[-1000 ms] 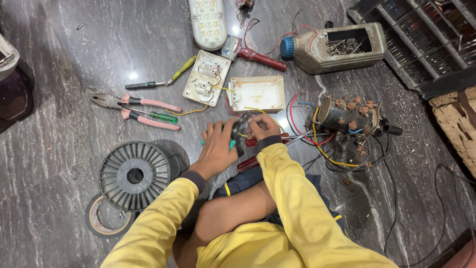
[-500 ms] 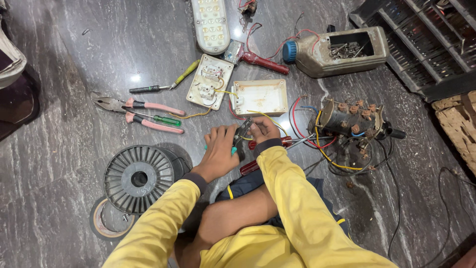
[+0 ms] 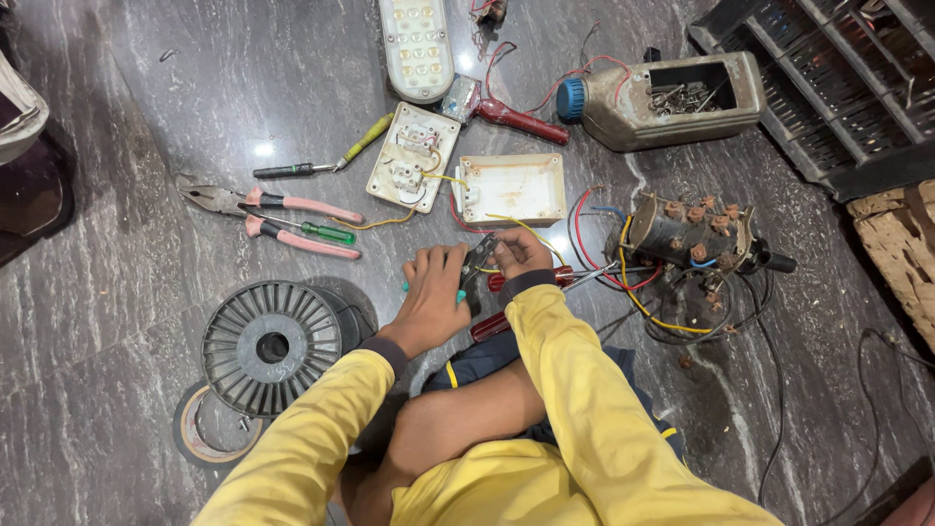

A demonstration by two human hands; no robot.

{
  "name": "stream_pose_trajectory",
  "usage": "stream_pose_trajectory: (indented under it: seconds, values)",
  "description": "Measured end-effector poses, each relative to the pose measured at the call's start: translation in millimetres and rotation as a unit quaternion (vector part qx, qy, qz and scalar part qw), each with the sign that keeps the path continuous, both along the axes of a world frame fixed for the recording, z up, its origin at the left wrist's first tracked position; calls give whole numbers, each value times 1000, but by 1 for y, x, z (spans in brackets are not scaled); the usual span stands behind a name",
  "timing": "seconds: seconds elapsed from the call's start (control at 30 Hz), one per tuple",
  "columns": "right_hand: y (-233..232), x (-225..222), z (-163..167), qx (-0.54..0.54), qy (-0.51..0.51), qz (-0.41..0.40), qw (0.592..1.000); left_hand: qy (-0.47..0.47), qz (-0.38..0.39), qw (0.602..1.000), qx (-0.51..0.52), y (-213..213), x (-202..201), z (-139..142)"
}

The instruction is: The person sits on the floor and uses pliers and wire cutters to strip and cut red and yellow wires connected to a small electrical component. They repeatedly strip insulation and trim wire ends while handling the component and tools.

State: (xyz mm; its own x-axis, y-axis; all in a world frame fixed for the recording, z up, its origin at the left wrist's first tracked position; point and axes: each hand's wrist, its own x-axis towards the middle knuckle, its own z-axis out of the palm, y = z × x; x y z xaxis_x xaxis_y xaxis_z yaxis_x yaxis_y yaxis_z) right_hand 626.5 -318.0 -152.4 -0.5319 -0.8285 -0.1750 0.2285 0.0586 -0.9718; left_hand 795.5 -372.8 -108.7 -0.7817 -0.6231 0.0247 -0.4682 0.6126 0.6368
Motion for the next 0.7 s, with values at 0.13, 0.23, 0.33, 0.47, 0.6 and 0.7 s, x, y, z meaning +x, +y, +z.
stream_pose_trajectory:
  seconds: [0.13, 0.23, 0.33, 0.47, 0.6, 0.7]
  values:
    - [-1, 1, 1, -28, -1, -20, 999, 21, 10, 1000, -4, 0, -1, 1]
    - [1, -4, 1, -13, -3, -42, 999, 36, 15, 999, -7, 3, -3, 3]
    - [4, -10, 0, -3, 25, -30, 999, 38, 15, 999, -15, 7, -5, 6]
    - [7, -15, -1, -17, 36, -7, 999, 46, -1, 998, -41, 8, -6, 9]
    - [8, -16, 2, -6, 63, -5, 998, 11, -27, 999, -31, 5, -6, 11]
    - [8, -16, 5, -7, 66, 0, 998, 13, -25, 999, -29, 4, -6, 12]
